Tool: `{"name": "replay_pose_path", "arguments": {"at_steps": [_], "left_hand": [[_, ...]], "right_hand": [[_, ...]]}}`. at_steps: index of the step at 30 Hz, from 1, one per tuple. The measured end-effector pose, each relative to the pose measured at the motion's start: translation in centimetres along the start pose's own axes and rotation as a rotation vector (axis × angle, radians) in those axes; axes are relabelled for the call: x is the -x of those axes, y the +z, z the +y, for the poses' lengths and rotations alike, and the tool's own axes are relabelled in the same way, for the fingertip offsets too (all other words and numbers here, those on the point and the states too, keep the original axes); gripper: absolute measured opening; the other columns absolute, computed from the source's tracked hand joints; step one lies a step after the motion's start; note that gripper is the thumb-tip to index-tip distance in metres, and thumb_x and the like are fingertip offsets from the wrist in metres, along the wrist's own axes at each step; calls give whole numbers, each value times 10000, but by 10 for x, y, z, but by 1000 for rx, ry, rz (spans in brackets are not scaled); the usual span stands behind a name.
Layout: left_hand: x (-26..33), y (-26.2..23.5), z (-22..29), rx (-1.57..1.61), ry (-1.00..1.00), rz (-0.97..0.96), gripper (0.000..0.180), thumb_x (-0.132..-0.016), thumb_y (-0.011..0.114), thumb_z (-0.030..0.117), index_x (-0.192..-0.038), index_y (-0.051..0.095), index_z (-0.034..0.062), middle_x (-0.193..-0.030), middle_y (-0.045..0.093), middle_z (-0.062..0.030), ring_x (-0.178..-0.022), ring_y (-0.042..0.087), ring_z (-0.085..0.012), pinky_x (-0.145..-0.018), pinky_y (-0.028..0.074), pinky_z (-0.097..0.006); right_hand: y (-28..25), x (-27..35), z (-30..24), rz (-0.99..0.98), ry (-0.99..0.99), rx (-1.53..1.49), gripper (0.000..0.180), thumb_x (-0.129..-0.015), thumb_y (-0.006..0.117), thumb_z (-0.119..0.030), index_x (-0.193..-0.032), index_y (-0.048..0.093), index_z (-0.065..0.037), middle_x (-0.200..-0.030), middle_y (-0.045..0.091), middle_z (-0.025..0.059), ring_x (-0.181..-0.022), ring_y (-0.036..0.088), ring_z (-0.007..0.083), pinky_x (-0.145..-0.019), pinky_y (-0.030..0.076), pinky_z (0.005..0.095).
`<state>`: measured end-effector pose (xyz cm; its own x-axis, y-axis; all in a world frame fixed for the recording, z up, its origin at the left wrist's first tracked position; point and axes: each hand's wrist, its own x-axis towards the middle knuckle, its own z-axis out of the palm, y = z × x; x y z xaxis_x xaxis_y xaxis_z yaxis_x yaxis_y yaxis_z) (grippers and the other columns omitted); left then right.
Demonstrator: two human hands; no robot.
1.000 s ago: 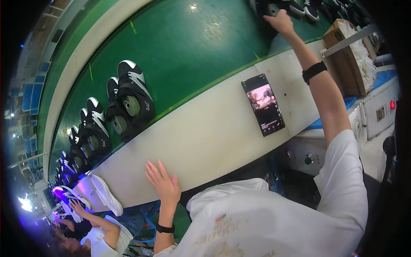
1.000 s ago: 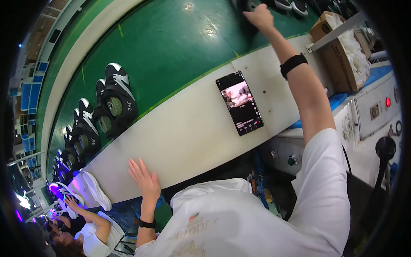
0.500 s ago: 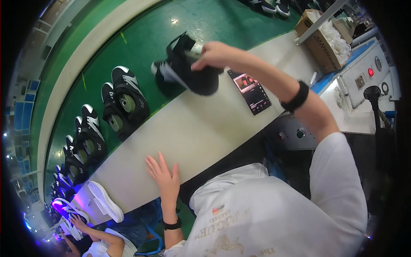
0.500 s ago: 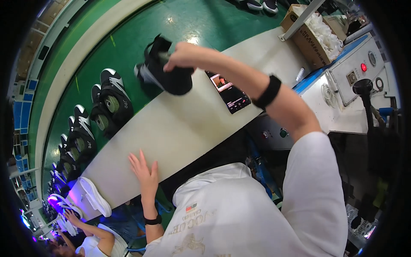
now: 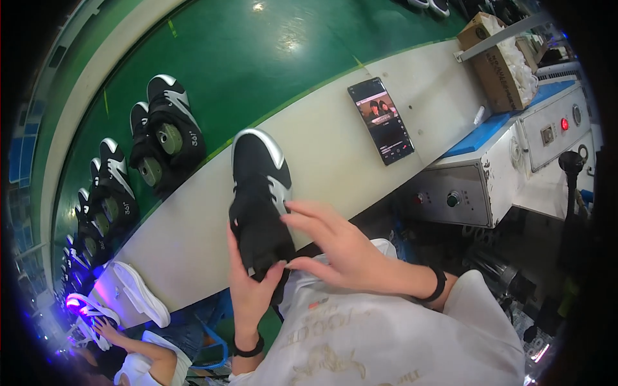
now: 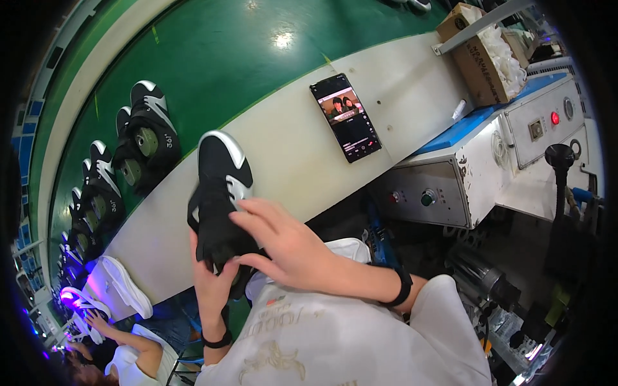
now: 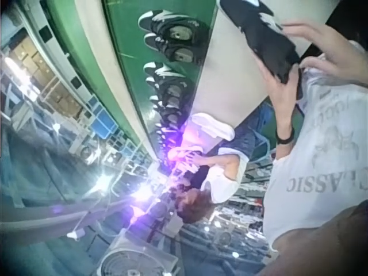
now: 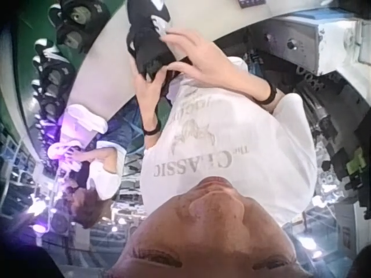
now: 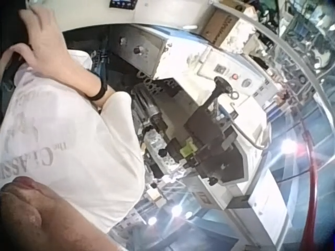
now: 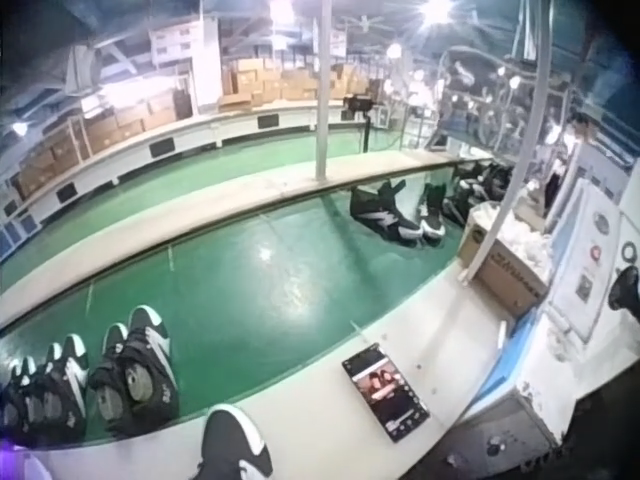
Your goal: Attaching straps and finishing components on athletic shoes on a conveyor belt.
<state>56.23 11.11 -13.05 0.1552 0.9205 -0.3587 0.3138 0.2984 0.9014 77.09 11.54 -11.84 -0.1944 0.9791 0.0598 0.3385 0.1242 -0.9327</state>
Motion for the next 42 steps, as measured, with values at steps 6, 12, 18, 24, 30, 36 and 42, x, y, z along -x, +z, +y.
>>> {"name": "replay_pose_path", "arguments": {"at_steps": [6,12,18,24,30,36,42], "left_hand": [[13,4,-10,-80,-79,7,937,-738,770,64,-1508,240,9,-1382,472,-169,-1211,537,-236,-972,472,-332],[15,18,-8,-56,-129,90,472,-827,708,36,-1237,479,-17,-1200,554,-115,-1097,571,-204,-931,467,-341],[8,18,-15,-269,-94,97,508,-862,669,138,-1299,439,19,-1239,536,-147,-1151,559,-259,-987,427,-366],[-3,30,-12,-403,105,166,604,-907,615,124,-1431,345,-12,-1384,493,-179,-1260,515,-277,-1055,397,-392],[13,13,-38,-5,220,273,492,-930,547,40,-1396,412,-41,-1478,413,-215,-1313,475,-290,-1078,408,-400],[8,3,-51,-235,228,290,436,-901,548,1,-1332,492,-32,-1414,484,-242,-1276,517,-327,-1060,424,-415],[2,10,-43,-337,312,257,399,-934,551,-2,-1323,495,-69,-1398,500,-223,-1224,550,-284,-1036,438,-379]], "right_hand": [[32,-35,33,-66,-460,-18,539,-723,766,-168,-1197,551,-32,-1156,548,138,-1017,545,317,-875,470,401],[47,-54,44,-137,-599,-102,332,-684,721,-97,-982,581,-54,-902,536,63,-850,543,277,-769,469,378],[64,-32,23,166,-281,-322,327,-606,696,-9,-910,579,-30,-837,509,83,-825,546,295,-756,469,396],[36,-26,34,162,-327,-308,460,-604,747,20,-1041,610,-24,-1070,585,109,-1021,573,322,-916,477,432],[17,4,45,121,31,-317,568,-709,703,53,-1241,514,-9,-1201,486,167,-1124,501,375,-933,468,411],[36,4,34,171,92,-279,604,-679,681,78,-1249,488,18,-1199,464,178,-1154,480,373,-941,465,416],[50,8,42,358,-116,-113,360,-682,656,66,-1029,559,58,-1001,521,171,-1094,531,357,-950,486,432]]}}
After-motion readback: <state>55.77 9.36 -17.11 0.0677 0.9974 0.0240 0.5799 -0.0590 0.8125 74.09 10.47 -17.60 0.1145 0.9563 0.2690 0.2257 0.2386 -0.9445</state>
